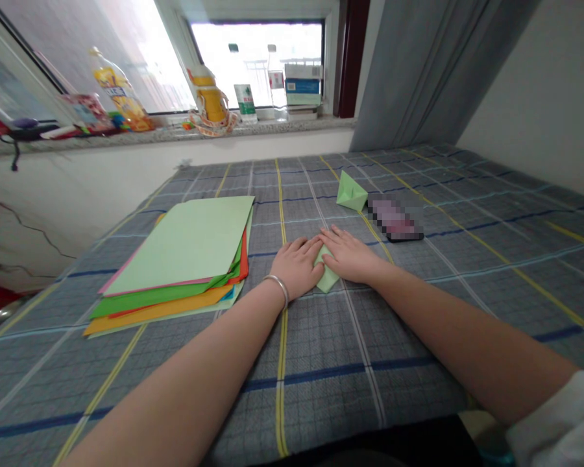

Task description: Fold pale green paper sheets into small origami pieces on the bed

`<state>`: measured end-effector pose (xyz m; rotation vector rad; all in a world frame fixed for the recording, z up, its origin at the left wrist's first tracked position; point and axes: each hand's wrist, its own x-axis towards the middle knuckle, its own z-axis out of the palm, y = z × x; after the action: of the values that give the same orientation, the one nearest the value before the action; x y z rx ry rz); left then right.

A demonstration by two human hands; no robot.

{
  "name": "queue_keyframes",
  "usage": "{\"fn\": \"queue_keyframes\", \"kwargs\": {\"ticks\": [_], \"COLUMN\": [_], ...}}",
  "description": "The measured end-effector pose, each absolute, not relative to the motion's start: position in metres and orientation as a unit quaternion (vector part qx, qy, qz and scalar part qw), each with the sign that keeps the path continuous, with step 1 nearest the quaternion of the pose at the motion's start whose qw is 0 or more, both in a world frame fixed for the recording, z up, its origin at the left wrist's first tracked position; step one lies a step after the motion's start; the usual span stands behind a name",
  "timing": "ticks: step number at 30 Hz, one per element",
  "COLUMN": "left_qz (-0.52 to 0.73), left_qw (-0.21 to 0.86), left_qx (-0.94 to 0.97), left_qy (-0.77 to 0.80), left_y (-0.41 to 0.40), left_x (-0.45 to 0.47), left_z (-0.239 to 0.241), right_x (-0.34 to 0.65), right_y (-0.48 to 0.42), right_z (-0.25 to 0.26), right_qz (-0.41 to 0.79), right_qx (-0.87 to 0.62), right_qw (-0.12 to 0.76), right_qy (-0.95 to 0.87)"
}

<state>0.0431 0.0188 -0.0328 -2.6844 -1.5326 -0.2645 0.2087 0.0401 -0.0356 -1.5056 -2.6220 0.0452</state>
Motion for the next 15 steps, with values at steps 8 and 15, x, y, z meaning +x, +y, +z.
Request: {"fn": "queue_keyframes", "kwargs": {"ticks": [8,15], "left_qz": [-0.021,0.029], "left_qw": [-0.001,0.023], "left_qx": [-0.864,-0.857], "left_qy": [-0.504,-0.514], "left_y": [0.022,0.015], "left_x": [0.042,0.036], "left_z": [-0.027,-0.024], "right_x": [0.214,0.225], "right_y": [0.039,0.027], "right_z": [-0.034,-0.035], "right_qz": [0.0,-0.04], "right_qx": [-0.501,-0.511], "right_qw": [0.016,-0.009], "right_qy": [-0.865,-0.859]}}
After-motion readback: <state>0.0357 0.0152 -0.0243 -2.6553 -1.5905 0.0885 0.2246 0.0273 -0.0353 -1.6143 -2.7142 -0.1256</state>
